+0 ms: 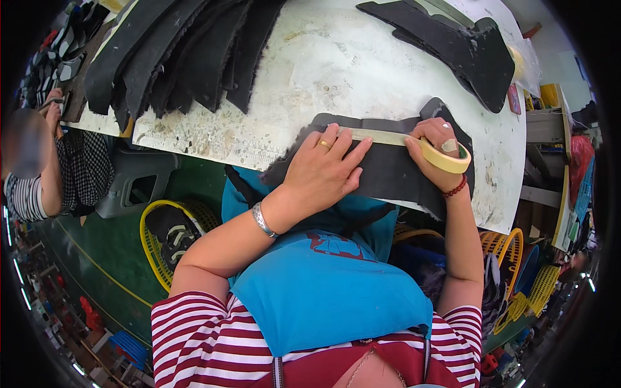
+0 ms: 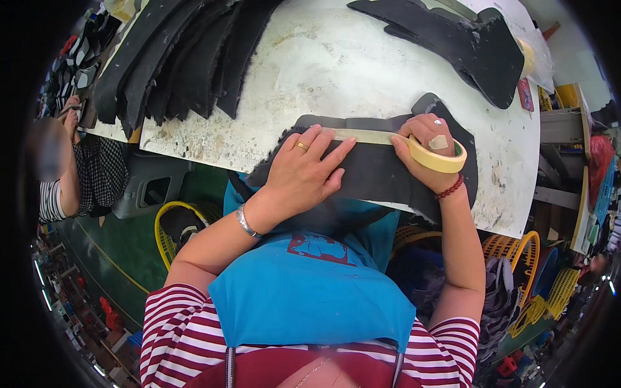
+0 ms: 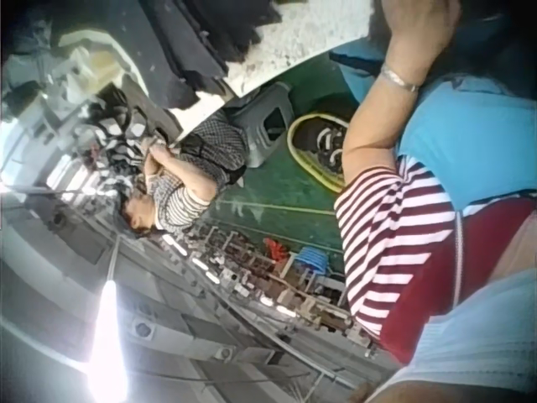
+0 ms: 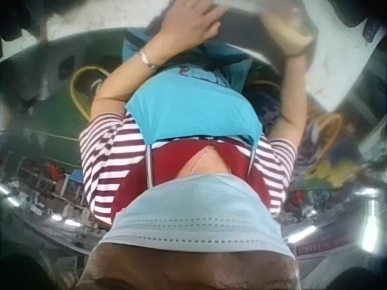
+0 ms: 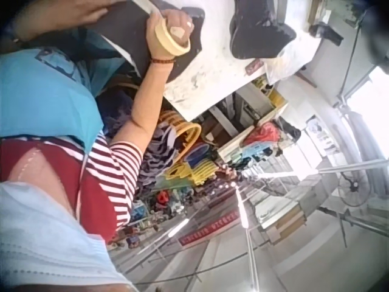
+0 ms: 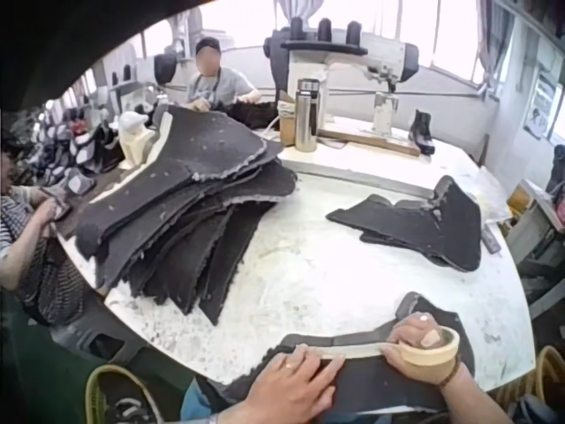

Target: Applying adhesive tape to the edges of black shoe upper components.

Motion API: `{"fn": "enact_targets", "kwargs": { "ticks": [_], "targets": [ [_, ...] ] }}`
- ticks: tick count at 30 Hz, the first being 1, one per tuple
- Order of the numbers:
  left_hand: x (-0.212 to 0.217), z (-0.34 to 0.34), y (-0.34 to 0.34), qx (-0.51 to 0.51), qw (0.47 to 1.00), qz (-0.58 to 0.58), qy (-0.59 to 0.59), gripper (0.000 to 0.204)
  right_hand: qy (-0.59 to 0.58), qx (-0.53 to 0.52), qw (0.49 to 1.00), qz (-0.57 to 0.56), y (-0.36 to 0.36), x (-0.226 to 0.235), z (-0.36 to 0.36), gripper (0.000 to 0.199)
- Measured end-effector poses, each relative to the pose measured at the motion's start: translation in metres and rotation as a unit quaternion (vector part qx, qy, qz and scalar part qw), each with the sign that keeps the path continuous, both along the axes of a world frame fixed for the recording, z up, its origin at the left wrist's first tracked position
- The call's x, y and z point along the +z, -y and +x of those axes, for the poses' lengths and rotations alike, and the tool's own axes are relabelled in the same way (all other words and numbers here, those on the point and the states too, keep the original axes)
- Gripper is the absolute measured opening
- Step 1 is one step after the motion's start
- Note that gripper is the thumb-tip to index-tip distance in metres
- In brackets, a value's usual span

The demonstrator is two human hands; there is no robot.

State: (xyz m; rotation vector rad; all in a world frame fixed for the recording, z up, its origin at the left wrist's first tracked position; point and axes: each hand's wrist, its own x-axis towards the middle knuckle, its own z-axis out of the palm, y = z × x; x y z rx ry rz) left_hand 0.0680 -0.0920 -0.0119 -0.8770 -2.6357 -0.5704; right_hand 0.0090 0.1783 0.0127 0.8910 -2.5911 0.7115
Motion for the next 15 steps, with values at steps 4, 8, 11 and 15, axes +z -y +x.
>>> {"fn": "enact_targets", "kwargs": {
  "ticks": [4,8,11,15],
  "targets": [
    [0.005,-0.001,0.002,0.002,0.999,-0.024,0.034,0.055,-0.006,-0.041,0.997,0.061,0.009,-0.004,0.0,0.017],
    [0.007,-0.019,0.009,-0.017,0.998,-0.044,0.041,0.051,-0.055,-0.072,0.985,0.144,0.024,0.003,0.009,0.016],
    [0.013,-0.04,0.013,-0.015,0.997,-0.074,-0.022,0.049,-0.068,-0.104,0.973,0.196,0.036,0.003,0.022,0.014],
    [0.023,-0.046,-0.011,-0.071,0.993,-0.087,-0.042,0.038,-0.074,-0.138,0.973,0.168,0.046,0.0,0.031,0.011]
  ]
}}
